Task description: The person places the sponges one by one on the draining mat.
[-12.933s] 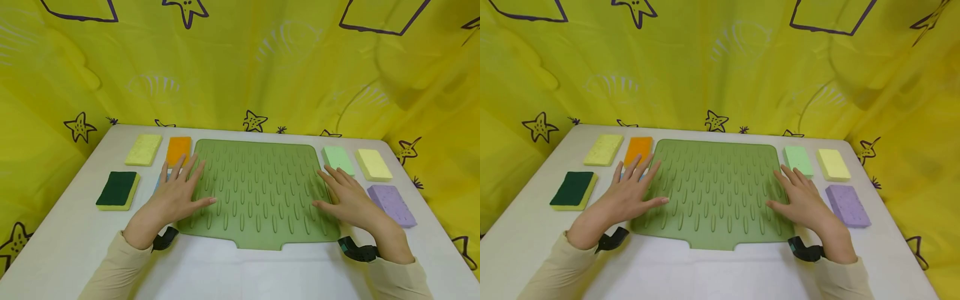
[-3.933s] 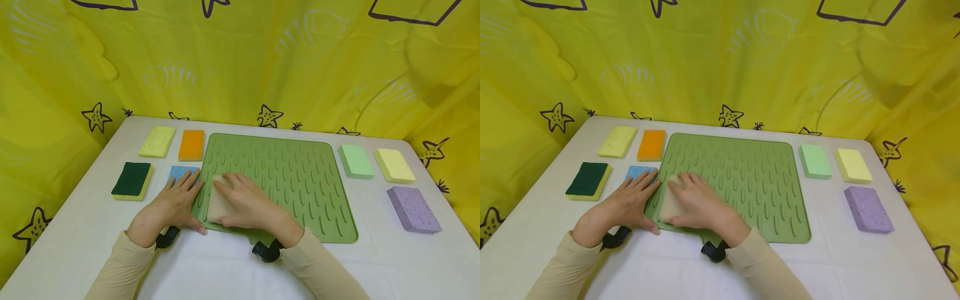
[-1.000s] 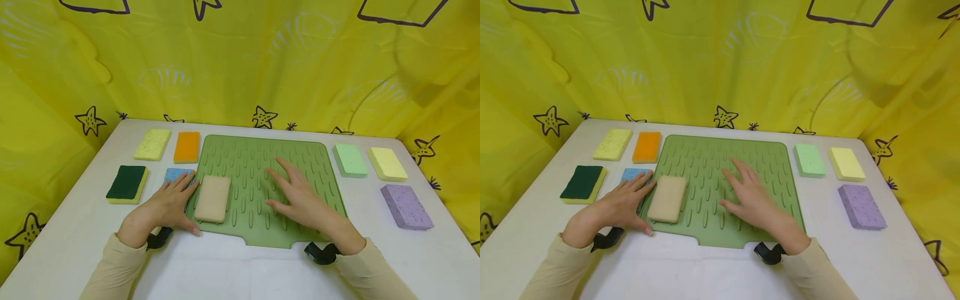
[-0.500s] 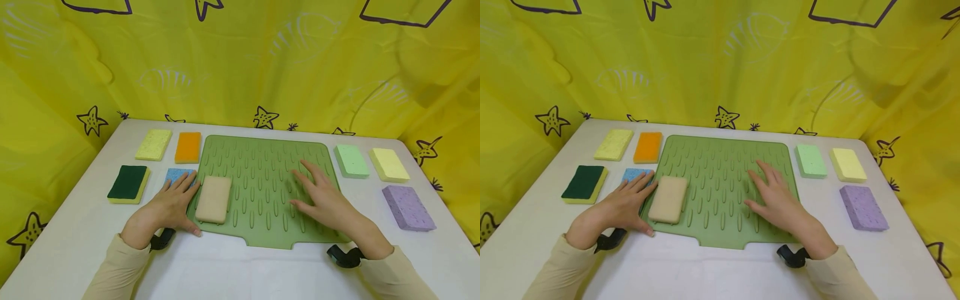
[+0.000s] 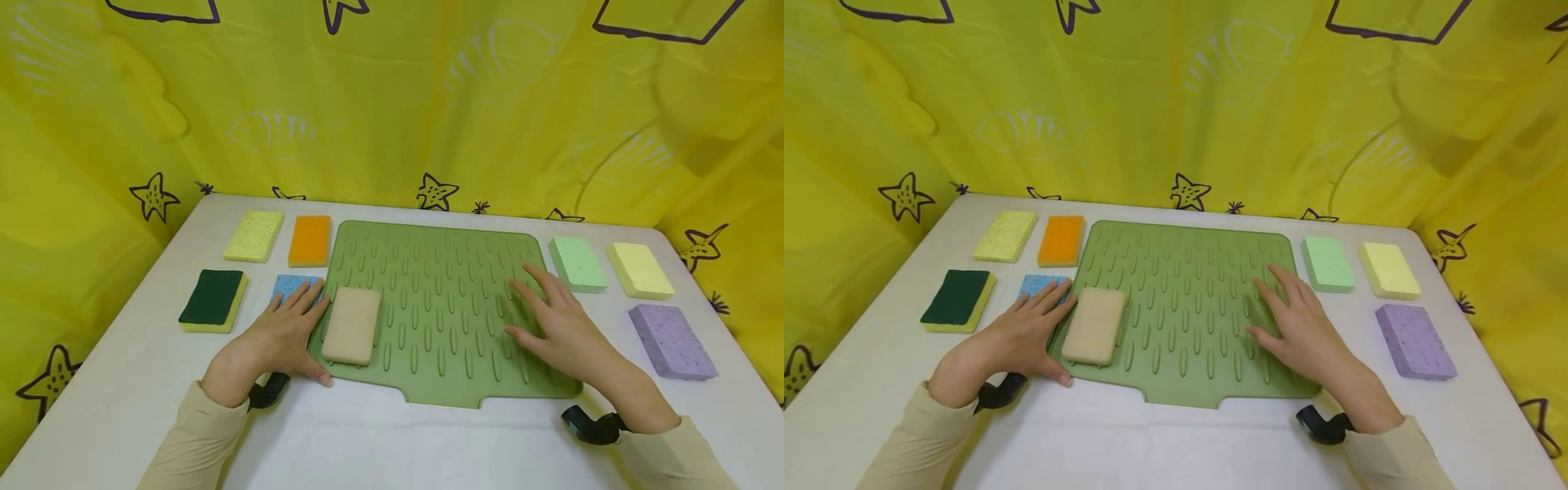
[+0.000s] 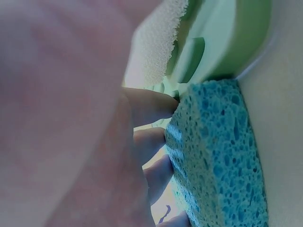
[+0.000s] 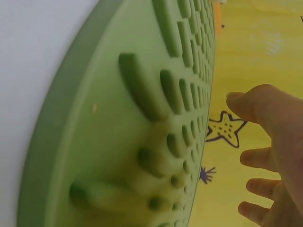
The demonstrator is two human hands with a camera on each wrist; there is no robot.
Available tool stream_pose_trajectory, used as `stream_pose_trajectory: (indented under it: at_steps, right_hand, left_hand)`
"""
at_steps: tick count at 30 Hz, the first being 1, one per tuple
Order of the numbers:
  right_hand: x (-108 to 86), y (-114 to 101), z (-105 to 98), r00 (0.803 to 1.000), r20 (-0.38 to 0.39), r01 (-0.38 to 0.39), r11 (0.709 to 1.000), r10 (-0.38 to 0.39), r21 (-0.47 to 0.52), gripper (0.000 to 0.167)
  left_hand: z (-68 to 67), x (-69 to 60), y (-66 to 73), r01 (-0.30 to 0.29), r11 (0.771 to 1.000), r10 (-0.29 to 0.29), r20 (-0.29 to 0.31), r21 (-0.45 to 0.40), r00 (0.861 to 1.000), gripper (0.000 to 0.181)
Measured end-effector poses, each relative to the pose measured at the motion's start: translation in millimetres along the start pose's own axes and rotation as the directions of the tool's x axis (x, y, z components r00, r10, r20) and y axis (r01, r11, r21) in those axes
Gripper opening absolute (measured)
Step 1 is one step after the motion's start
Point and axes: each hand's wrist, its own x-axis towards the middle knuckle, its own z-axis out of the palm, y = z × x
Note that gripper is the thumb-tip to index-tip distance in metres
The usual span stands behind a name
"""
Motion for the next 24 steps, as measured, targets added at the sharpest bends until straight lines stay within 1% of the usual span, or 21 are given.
stream_pose_trajectory:
  at_steps: [9,19,24]
  right_hand:
    - [-11.3,16,-5,1.0,-0.006,-0.027,1.0,0.027,0.005,0.07]
    - [-29.8,39,-11,0.994,-0.019,-0.103,0.995,0.103,-0.013,0.07]
    - [-38.5,50,-13,0.99,-0.017,-0.14,0.99,0.14,-0.004,0.069]
  left_hand:
    - [0.5,0.7,1.4,0.006,1.0,-0.006,0.01,0.005,1.0,0.132]
    - [0.2,0.9,1.6,-0.001,1.0,0.001,0.001,0.016,1.0,0.132]
    - [0.4,0.8,1.4,0.0,1.0,0.0,0.0,0.019,1.0,0.132]
